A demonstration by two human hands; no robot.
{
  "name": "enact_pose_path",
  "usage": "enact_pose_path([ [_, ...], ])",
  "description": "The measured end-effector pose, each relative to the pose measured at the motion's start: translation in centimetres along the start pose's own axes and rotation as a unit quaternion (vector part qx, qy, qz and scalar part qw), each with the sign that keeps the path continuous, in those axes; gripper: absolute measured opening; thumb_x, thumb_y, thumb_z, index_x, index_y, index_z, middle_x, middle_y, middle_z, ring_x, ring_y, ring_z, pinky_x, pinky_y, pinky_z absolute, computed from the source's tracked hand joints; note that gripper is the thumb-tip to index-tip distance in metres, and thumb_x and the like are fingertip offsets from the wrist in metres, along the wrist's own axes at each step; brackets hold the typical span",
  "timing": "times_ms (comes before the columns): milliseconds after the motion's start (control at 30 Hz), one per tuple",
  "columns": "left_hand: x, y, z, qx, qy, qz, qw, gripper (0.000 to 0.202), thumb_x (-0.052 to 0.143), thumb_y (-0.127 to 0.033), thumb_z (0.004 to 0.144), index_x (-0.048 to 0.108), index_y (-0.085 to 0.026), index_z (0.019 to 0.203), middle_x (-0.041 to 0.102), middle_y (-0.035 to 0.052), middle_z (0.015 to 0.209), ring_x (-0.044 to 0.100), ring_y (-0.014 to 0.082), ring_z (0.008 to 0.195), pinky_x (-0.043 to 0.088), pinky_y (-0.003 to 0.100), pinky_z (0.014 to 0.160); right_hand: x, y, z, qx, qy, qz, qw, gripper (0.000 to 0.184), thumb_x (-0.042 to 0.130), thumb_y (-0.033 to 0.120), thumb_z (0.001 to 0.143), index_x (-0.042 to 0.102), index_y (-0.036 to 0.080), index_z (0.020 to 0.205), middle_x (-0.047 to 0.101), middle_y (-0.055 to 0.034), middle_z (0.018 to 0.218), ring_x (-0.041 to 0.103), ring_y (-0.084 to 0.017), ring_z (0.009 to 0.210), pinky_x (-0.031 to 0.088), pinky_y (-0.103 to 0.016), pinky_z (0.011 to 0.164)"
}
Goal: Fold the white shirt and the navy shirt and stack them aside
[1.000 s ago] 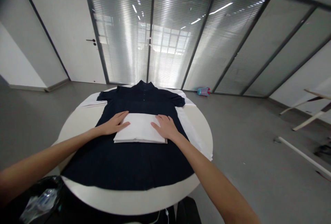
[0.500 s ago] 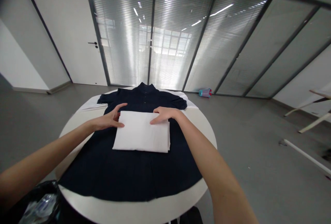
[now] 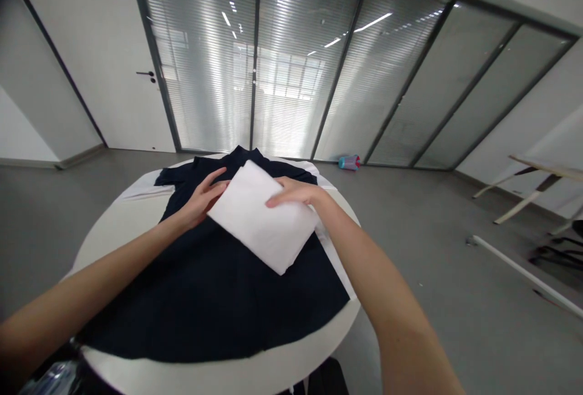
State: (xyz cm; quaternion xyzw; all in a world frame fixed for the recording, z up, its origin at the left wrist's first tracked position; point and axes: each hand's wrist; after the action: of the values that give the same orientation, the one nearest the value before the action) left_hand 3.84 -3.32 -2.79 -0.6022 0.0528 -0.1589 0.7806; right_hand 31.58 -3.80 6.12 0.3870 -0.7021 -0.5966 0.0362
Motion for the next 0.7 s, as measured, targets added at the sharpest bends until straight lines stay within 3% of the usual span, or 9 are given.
enact_pose_path([
  [33,0.4,0.7,-0.1,0.010,0.007,0.051,0.999,0.068,0.065,-0.054,0.086,0.048,-0.023,0.144,0.066,0.0101,0.128,0.062,0.0284,0.117,0.049,0.044,0.100,-1.2,-0.9,-1.1,0.001,-0.043,0.020,0.999,0.074,0.091,0.036,0.055,0.063,0.022,0.122,0.071,-0.0071,0.120,0.069,-0.030,0.103,0.061,-0.038,0.082],
  [100,1.0,2.1,-0.5,0.028,0.072,0.186,0.980,0.060,0.048,-0.061,0.093,0.058,-0.022,0.137,0.063,0.0096,0.134,0.054,0.0303,0.128,0.040,0.047,0.110,-3.7,-2.8,-3.7,0.016,-0.131,0.054,0.990,0.078,0.091,0.033,0.054,0.061,0.021,0.125,0.071,-0.0085,0.121,0.069,-0.031,0.103,0.061,-0.041,0.083],
  [200,1.4,3.9,-1.3,0.062,0.183,0.397,0.898,0.062,0.036,-0.065,0.096,0.054,-0.028,0.143,0.049,0.0060,0.151,0.031,0.0328,0.146,0.020,0.054,0.120,-7.3,-5.8,-8.1,0.066,-0.230,0.101,0.966,0.068,0.085,0.030,0.063,0.061,0.020,0.126,0.072,-0.0109,0.119,0.070,-0.033,0.100,0.059,-0.046,0.086],
  [300,1.0,4.8,-1.6,0.054,0.210,0.547,0.809,0.073,0.042,-0.073,0.090,0.037,-0.037,0.153,0.027,0.0026,0.163,0.008,0.0427,0.151,0.004,0.068,0.116,-9.6,-8.8,-11.9,0.105,-0.325,0.148,0.928,0.058,0.077,0.026,0.072,0.060,0.019,0.127,0.071,-0.0149,0.117,0.072,-0.031,0.093,0.058,-0.043,0.083],
  [367,0.6,5.0,-1.4,0.028,0.218,0.595,0.773,0.078,0.042,-0.078,0.086,0.032,-0.041,0.154,0.021,0.0023,0.165,0.005,0.0481,0.149,0.001,0.074,0.113,-10.5,-10.5,-13.6,0.134,-0.367,0.180,0.903,0.057,0.073,0.026,0.076,0.058,0.018,0.130,0.071,-0.0179,0.115,0.073,-0.029,0.086,0.058,-0.041,0.080],
  [500,-0.1,5.3,-1.2,0.015,0.223,0.620,0.752,0.079,0.036,-0.082,0.085,0.029,-0.044,0.154,0.020,0.0008,0.165,0.008,0.0484,0.149,0.002,0.073,0.113,-11.4,-13.2,-15.3,0.184,-0.383,0.214,0.880,0.055,0.069,0.025,0.080,0.055,0.018,0.133,0.073,-0.0190,0.109,0.073,-0.028,0.077,0.058,-0.041,0.075],
  [700,-0.7,4.7,-2.1,-0.001,0.206,0.632,0.747,0.078,0.040,-0.081,0.084,0.032,-0.045,0.153,0.021,-0.0017,0.164,0.011,0.0460,0.149,0.005,0.071,0.114,-12.4,-15.3,-15.3,0.217,-0.369,0.220,0.876,0.050,0.071,0.030,0.081,0.058,0.023,0.128,0.075,-0.0148,0.105,0.074,-0.030,0.076,0.061,-0.047,0.075],
])
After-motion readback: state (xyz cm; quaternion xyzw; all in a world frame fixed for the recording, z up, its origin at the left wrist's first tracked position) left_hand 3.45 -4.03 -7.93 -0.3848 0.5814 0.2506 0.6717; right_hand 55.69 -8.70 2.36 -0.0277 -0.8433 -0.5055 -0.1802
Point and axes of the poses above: each hand's wrist, its own z-axis towards the middle knuckle, its own x-axis out of the palm, y = z × x
